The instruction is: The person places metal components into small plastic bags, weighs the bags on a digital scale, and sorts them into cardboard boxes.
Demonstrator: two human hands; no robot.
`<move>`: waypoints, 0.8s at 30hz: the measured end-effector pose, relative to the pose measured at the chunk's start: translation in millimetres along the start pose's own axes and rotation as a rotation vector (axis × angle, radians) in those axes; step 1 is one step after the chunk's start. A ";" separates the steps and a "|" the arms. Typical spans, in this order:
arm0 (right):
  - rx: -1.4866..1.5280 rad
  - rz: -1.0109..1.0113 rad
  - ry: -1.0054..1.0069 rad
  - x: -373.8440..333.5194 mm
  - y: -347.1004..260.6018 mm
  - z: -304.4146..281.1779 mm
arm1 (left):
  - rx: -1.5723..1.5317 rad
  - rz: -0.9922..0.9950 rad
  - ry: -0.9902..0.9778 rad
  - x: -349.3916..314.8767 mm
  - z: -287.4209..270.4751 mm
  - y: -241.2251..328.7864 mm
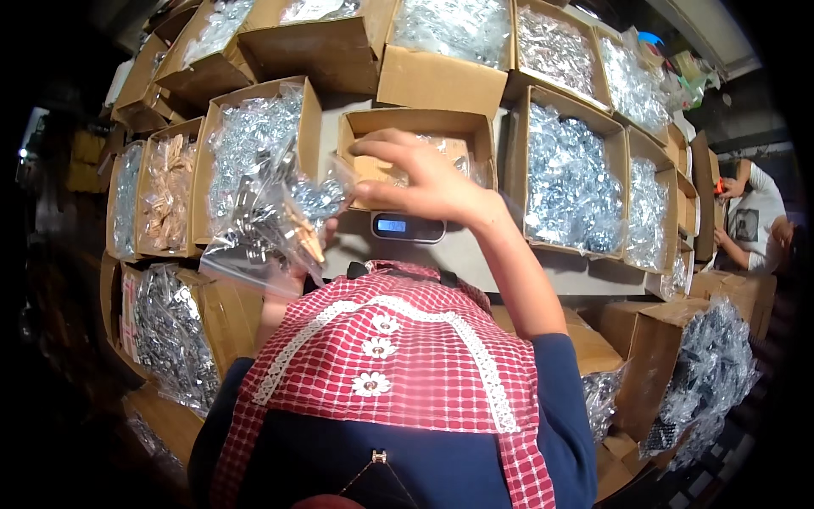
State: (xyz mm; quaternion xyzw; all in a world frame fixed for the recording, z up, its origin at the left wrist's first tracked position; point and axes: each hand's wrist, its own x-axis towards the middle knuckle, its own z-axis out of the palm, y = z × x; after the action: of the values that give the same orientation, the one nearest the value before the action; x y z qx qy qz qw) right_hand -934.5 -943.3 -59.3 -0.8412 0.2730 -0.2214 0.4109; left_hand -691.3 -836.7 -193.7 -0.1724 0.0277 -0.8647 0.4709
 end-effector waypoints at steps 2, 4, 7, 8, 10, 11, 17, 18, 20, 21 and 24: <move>-0.019 0.034 0.138 -7.1 -6.6 8.6 | 0.588 0.148 0.336 1.7 14.0 -15.7; 0.123 0.257 0.116 -7.3 0.5 9.5 | 0.807 0.127 0.502 7.5 14.6 -20.3; 0.543 0.351 0.448 -26.0 11.5 10.9 | 0.643 0.023 0.548 33.2 12.8 -17.1; 0.591 0.317 0.568 -32.4 18.6 8.6 | 0.611 0.014 0.530 44.1 12.3 -21.2; 0.916 0.354 0.677 -48.6 19.4 -4.9 | 0.553 0.001 0.497 66.4 14.1 -29.6; 0.964 0.416 0.692 -56.7 15.1 -10.8 | 0.450 0.028 0.447 79.7 34.0 -43.0; 1.179 0.468 0.736 -89.3 19.5 -5.1 | 0.645 0.060 0.797 117.2 51.1 -30.1; 1.151 0.478 0.757 -91.9 17.4 -2.0 | 0.738 0.045 0.844 124.3 51.6 -31.2; 1.121 0.442 0.813 -93.0 13.8 1.3 | 0.860 0.084 0.903 133.5 41.3 -29.9; 1.106 0.425 0.839 -93.0 12.7 2.2 | 0.918 0.087 0.872 133.7 33.0 -28.4; 0.948 0.359 0.913 -94.8 16.6 5.0 | 1.071 0.075 0.833 132.8 20.2 -25.9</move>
State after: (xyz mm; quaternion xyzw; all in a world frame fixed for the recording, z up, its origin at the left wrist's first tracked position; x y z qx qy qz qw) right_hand -1007.5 -888.3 -89.6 -0.3343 0.4280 -0.5780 0.6090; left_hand -771.5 -929.4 -133.1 0.4332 -0.2191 -0.7365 0.4710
